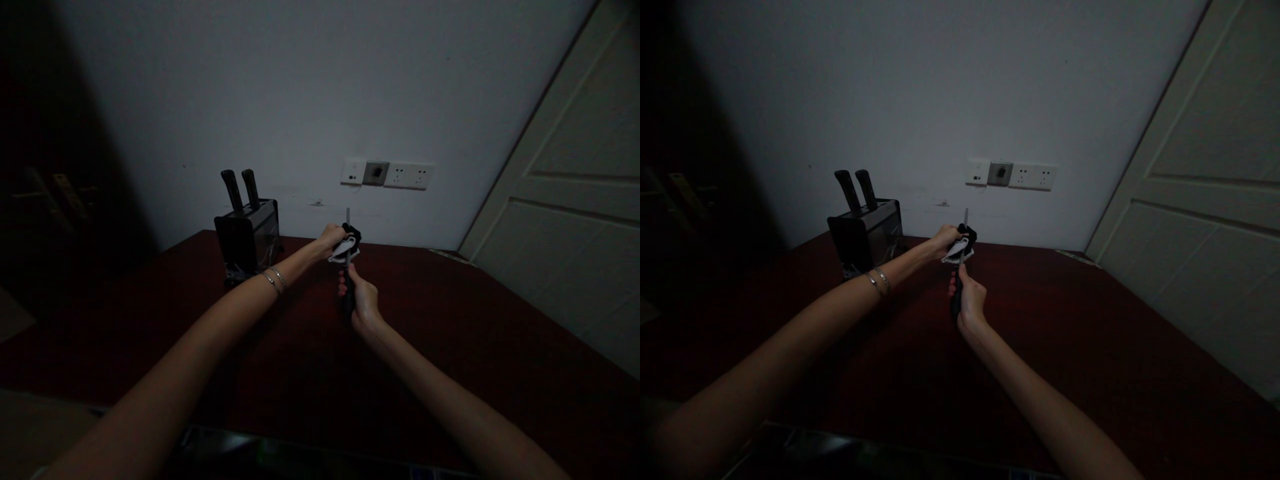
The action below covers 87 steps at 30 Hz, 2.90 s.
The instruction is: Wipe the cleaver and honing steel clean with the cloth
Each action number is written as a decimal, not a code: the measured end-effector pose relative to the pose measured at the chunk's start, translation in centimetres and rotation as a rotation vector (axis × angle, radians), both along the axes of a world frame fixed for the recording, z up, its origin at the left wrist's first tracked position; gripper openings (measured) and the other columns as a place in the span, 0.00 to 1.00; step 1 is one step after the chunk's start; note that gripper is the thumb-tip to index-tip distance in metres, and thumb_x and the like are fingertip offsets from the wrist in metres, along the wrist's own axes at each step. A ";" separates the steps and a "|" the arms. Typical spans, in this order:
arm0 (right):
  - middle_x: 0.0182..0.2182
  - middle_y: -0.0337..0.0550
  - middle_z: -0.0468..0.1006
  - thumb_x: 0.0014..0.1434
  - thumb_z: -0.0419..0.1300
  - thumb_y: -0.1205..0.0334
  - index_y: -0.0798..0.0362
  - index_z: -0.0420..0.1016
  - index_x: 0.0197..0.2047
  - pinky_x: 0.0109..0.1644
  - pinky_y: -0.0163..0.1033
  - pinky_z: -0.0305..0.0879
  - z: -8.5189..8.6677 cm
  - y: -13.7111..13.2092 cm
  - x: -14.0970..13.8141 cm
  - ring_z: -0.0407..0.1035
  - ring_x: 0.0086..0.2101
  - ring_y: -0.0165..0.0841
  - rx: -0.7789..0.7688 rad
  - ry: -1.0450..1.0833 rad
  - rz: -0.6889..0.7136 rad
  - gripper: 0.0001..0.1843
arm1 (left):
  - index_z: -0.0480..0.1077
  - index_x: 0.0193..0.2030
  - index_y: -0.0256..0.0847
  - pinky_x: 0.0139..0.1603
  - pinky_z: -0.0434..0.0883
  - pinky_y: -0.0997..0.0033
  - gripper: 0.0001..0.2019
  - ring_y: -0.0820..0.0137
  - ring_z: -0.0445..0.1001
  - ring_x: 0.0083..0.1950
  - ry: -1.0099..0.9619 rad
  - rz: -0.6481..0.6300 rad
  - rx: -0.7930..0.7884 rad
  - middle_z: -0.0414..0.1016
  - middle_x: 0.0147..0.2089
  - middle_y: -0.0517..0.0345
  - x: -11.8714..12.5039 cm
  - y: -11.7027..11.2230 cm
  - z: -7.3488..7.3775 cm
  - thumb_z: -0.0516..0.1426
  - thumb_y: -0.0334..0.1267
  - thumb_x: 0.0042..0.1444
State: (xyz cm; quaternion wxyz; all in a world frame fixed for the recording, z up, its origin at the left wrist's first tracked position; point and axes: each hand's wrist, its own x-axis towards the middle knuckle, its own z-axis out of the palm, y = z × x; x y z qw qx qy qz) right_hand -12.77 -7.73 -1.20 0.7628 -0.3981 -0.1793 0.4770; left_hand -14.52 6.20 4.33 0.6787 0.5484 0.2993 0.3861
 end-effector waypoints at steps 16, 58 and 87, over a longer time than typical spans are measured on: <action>0.17 0.34 0.66 0.44 0.64 0.52 0.59 0.72 0.26 0.16 0.27 0.52 -0.8 -4.4 -1.3 0.55 0.15 0.20 -0.032 -0.106 0.127 0.17 | 0.64 0.27 0.34 0.30 0.65 0.73 0.07 0.75 0.66 0.23 -0.267 0.166 0.009 0.65 0.18 0.59 -1.3 2.4 4.0 0.52 0.20 0.41; 0.32 0.38 0.76 0.44 0.60 0.71 0.52 0.69 0.34 0.43 0.35 0.65 -0.8 0.4 2.6 0.71 0.36 0.31 0.431 -0.620 -0.110 0.11 | 0.72 0.40 0.41 0.49 0.63 0.67 0.11 0.63 0.69 0.47 0.211 0.119 1.113 0.73 0.43 0.49 -8.0 -8.4 -1.1 0.59 0.37 0.48; 0.27 0.40 0.75 0.53 0.58 0.58 0.54 0.69 0.37 0.31 0.34 0.63 0.3 -0.9 2.0 0.64 0.24 0.26 0.443 -0.731 0.007 0.10 | 0.71 0.40 0.32 0.42 0.66 0.68 0.13 0.67 0.70 0.39 0.133 0.131 0.916 0.74 0.37 0.53 -10.3 -5.9 1.0 0.57 0.37 0.48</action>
